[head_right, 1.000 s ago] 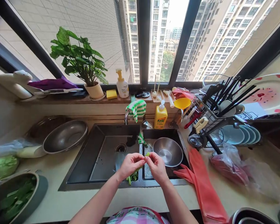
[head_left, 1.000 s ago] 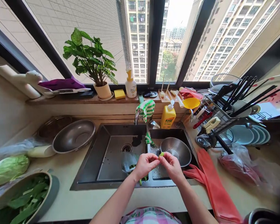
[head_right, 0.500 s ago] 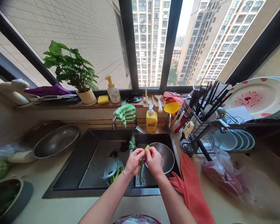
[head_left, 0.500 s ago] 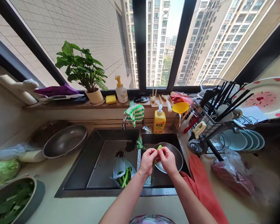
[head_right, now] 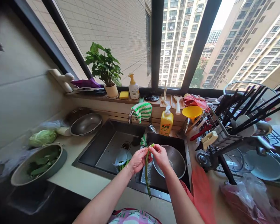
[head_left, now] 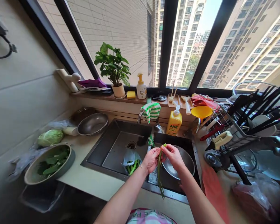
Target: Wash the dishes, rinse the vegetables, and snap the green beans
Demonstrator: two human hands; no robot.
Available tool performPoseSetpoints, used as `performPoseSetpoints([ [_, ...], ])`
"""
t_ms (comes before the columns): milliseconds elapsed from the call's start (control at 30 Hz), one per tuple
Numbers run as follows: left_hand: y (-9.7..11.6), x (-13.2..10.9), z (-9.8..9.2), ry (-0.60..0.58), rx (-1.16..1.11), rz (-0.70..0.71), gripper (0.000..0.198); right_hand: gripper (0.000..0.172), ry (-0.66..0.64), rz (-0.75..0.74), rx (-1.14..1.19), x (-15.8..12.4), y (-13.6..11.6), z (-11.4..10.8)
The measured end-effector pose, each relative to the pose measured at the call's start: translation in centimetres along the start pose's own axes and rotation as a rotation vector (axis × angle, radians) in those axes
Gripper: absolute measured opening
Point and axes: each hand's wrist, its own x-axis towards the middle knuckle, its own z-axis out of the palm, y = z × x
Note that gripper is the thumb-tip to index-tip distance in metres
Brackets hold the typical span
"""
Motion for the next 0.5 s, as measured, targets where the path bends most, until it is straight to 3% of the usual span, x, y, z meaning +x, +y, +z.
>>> performPoseSetpoints([
  [133, -0.4, -0.1, -0.2, 0.099, 0.023, 0.069, 0.04, 0.038, 0.091, -0.112, -0.215, 0.7, 0.2, 0.7],
  [233, -0.5, 0.3, -0.2, 0.181, -0.012, 0.112, 0.038, 0.038, 0.109, -0.137, -0.253, 1.2, 0.6, 1.6],
  [500, 0.7, -0.5, -0.6, 0.235, -0.083, 0.109, 0.023, 0.038, -0.151, 0.034, 0.043, 1.8, 0.6, 2.8],
])
